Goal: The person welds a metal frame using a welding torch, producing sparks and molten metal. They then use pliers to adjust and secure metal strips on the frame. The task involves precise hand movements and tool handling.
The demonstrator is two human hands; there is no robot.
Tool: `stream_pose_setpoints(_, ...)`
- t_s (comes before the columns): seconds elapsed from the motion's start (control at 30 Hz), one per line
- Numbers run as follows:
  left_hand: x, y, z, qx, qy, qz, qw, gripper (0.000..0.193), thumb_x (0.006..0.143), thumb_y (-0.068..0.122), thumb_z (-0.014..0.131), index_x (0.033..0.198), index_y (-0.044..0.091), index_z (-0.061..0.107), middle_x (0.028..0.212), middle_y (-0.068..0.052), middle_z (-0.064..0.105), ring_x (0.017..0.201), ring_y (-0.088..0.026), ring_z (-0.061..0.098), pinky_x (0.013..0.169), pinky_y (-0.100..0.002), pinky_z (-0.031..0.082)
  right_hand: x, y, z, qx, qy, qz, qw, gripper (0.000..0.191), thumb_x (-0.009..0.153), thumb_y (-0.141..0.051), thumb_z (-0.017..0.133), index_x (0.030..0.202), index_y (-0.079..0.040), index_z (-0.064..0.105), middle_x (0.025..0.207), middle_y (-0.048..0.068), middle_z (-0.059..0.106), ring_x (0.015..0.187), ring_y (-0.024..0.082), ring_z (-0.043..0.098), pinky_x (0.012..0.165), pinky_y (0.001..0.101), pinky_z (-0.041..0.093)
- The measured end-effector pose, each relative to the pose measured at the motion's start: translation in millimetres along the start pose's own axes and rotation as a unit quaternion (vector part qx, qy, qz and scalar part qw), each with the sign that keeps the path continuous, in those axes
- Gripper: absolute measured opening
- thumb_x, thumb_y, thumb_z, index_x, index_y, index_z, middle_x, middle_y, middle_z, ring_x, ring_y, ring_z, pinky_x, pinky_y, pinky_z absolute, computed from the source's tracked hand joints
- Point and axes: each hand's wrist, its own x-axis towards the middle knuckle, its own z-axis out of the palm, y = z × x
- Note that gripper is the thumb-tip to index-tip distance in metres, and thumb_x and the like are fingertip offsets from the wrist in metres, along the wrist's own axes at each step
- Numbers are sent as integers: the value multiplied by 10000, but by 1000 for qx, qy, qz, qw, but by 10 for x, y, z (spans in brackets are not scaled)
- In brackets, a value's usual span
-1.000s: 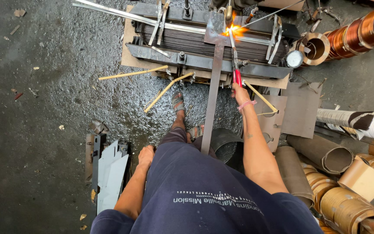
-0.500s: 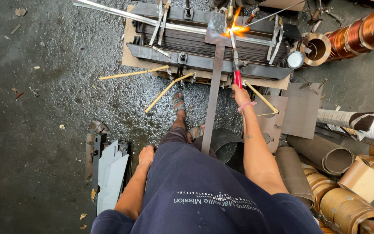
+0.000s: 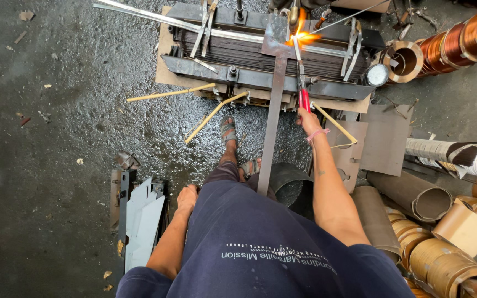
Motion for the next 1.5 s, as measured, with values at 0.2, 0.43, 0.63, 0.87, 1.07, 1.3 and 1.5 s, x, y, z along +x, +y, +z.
stream_pose_setpoints(0.2, 1, 18, -12, 0, 1, 1, 1000, 392, 959, 383, 575, 1169, 86, 722, 1226, -259, 673, 1176, -414, 644, 1005, -482, 517, 76, 4, -67, 18, -25, -2, 1000, 344, 877, -374, 592, 825, -37, 635, 746, 18, 593, 677, 128, 540, 662, 288, 404)
stream_pose_setpoints(0.43, -18, 33, -35, -2, -6, -3, 1000, 385, 957, 372, 575, 1173, 94, 730, 1223, -246, 685, 1179, -408, 649, 1005, -481, 520, 59, -4, -50, 39, -31, -9, 999, 334, 918, -365, 593, 855, -39, 627, 777, 37, 558, 683, 133, 528, 670, 296, 391)
stream_pose_setpoints(0.63, -21, 42, -63, -3, -11, -6, 1000, 381, 967, 369, 563, 1175, 98, 733, 1224, -240, 688, 1183, -406, 650, 1006, -482, 521, 52, -44, -45, 60, -36, -5, 998, 305, 879, -351, 594, 836, -49, 612, 798, 24, 598, 677, 122, 548, 668, 281, 439)
stream_pose_setpoints(0.87, -12, 44, -70, -1, -11, -11, 1000, 379, 965, 364, 566, 1173, 92, 728, 1246, -247, 675, 1193, -407, 641, 1011, -482, 515, 36, -29, -27, 53, -32, -3, 998, 306, 869, -336, 592, 830, -34, 612, 780, 35, 582, 656, 131, 537, 658, 297, 426)
stream_pose_setpoints(1.07, -11, 27, -77, -3, -15, -5, 1000, 368, 952, 339, 576, 1165, 87, 737, 1235, -247, 687, 1184, -405, 658, 1007, -476, 527, 27, -26, -10, 71, -39, -2, 997, 287, 872, -318, 593, 831, -34, 602, 808, 39, 585, 672, 128, 524, 661, 297, 418)
stream_pose_setpoints(1.3, -16, 12, -83, 6, -11, 0, 1000, 365, 966, 325, 558, 1154, 67, 735, 1242, -255, 679, 1184, -416, 653, 1005, -480, 524, -14, -45, 8, 49, -26, 2, 998, 278, 867, -314, 585, 826, -40, 608, 797, 41, 580, 674, 131, 531, 693, 277, 412)
stream_pose_setpoints(1.5, -19, 9, -92, 2, -9, -2, 1000, 363, 949, 319, 567, 1150, 63, 728, 1243, -256, 672, 1189, -415, 645, 1006, -481, 520, -16, -36, 7, 51, -28, 2, 998, 281, 864, -325, 582, 819, -48, 605, 799, 29, 577, 674, 126, 523, 675, 287, 405)
